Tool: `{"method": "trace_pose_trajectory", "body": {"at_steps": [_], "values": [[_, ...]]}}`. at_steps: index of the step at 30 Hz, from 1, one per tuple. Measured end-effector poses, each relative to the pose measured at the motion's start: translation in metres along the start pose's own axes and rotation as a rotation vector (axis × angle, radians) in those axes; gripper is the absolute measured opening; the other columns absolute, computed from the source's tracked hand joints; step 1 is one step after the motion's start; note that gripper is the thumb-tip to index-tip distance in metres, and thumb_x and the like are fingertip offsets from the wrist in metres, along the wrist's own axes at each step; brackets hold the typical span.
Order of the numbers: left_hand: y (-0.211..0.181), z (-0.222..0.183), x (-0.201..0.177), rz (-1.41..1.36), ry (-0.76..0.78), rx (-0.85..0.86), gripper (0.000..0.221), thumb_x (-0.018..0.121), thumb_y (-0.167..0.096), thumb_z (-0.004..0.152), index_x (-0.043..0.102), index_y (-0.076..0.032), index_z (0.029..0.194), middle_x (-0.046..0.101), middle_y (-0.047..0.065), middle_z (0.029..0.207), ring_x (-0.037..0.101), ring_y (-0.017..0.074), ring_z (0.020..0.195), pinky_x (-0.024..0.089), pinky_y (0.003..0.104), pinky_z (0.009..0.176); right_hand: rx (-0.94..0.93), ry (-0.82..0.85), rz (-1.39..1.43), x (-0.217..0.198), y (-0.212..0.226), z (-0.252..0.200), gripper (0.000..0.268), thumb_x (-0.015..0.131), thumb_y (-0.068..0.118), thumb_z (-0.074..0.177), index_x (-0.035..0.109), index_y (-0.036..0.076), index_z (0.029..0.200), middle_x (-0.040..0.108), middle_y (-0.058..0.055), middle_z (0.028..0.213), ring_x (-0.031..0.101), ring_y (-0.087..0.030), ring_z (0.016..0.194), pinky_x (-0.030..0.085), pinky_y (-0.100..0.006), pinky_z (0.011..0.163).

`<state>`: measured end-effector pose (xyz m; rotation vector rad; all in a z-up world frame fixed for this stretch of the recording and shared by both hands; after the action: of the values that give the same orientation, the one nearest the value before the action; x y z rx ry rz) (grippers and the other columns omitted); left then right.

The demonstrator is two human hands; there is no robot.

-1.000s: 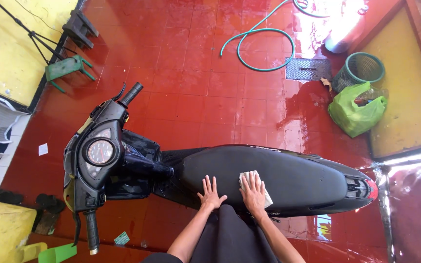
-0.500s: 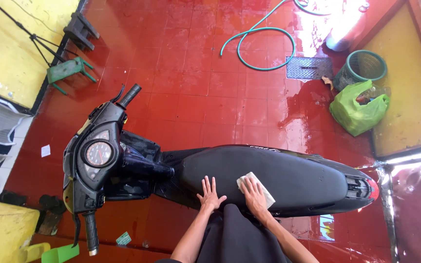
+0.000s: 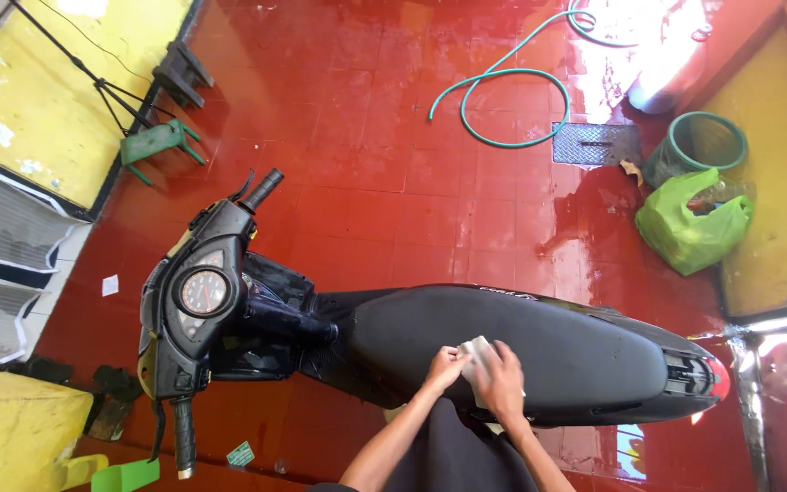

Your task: The person wipes the seat, handlebars, and front body of a black scooter using a white cloth. The person moves around the scooter to clean different sections, including the dashboard and side panels.

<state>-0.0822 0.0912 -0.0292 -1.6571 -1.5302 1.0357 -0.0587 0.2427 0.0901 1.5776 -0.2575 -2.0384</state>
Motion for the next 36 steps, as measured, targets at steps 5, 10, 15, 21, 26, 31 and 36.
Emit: {"method": "trace_pose_trajectory", "body": {"at_steps": [5,10,15,21,26,31,36], "values": [[-0.002,0.0,0.006,0.033,-0.02,0.018,0.059,0.087,-0.023,0.072,0.059,0.004,0.117,0.073,0.014,0.099,0.073,0.0175,0.083,0.06,0.027,0.074,0.384,0.1,-0.09,0.006,-0.029,0.001,0.038,0.068,0.031,0.085,0.072,0.009,0.115,0.056,-0.012,0.128,0.06,-0.033,0.108,0.054,-0.042,0.088],[-0.016,-0.012,0.006,0.082,0.016,0.1,0.059,0.08,-0.002,0.07,0.063,-0.007,0.126,0.071,0.007,0.089,0.067,0.0159,0.075,0.057,0.028,0.069,0.532,0.347,0.027,0.023,-0.03,0.001,0.032,0.071,0.025,0.084,0.056,0.013,0.109,0.07,-0.009,0.108,0.069,-0.031,0.099,0.055,-0.045,0.086],[-0.019,-0.025,0.003,0.079,-0.081,0.071,0.056,0.081,0.0,0.07,0.067,-0.01,0.124,0.068,0.013,0.1,0.071,0.0251,0.088,0.061,0.034,0.077,0.81,0.479,0.197,0.061,-0.068,-0.016,0.047,0.078,0.038,0.075,0.065,0.02,0.115,0.079,-0.005,0.1,0.074,-0.032,0.101,0.058,-0.044,0.084],[-0.047,-0.033,-0.007,0.231,-0.287,0.196,0.036,0.08,-0.015,0.078,0.066,-0.015,0.112,0.058,0.01,0.106,0.068,0.0311,0.101,0.056,0.039,0.09,0.771,0.455,0.294,0.013,-0.024,-0.001,0.03,0.067,0.034,0.093,0.073,0.026,0.121,0.075,-0.018,0.119,0.068,-0.04,0.118,0.057,-0.052,0.099],[-0.082,-0.049,0.003,0.023,-0.064,0.165,0.024,0.07,-0.033,0.097,0.072,-0.017,0.115,0.068,0.009,0.113,0.071,0.0265,0.107,0.059,0.037,0.09,0.798,0.461,0.313,-0.027,0.02,0.028,0.029,0.052,0.033,0.103,0.064,0.025,0.128,0.073,-0.027,0.121,0.067,-0.046,0.118,0.054,-0.058,0.1],[-0.094,-0.068,-0.002,-0.512,-0.003,-0.019,0.06,0.057,-0.047,0.105,0.049,-0.004,0.146,0.052,0.03,0.138,0.053,0.0434,0.126,0.044,0.054,0.105,0.554,0.523,0.256,-0.003,0.046,0.038,0.046,0.057,0.036,0.098,0.066,0.011,0.136,0.071,-0.023,0.129,0.073,-0.04,0.108,0.058,-0.053,0.095],[-0.053,-0.043,-0.025,-0.778,0.037,-0.142,0.049,0.068,-0.038,0.101,0.054,-0.017,0.143,0.065,0.017,0.121,0.069,0.0305,0.101,0.058,0.042,0.086,0.432,0.443,0.445,-0.001,0.058,0.035,0.046,0.068,0.023,0.089,0.07,0.005,0.132,0.065,-0.027,0.135,0.074,-0.042,0.104,0.06,-0.054,0.09]]}}
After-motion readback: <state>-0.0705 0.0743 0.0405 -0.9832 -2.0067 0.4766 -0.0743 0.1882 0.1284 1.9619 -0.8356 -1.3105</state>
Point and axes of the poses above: each hand's wrist, its own z-axis towards the middle knuckle, its own x-axis out of the palm, y = z × x, the point moved 4 cm from there along z, towards the middle knuckle
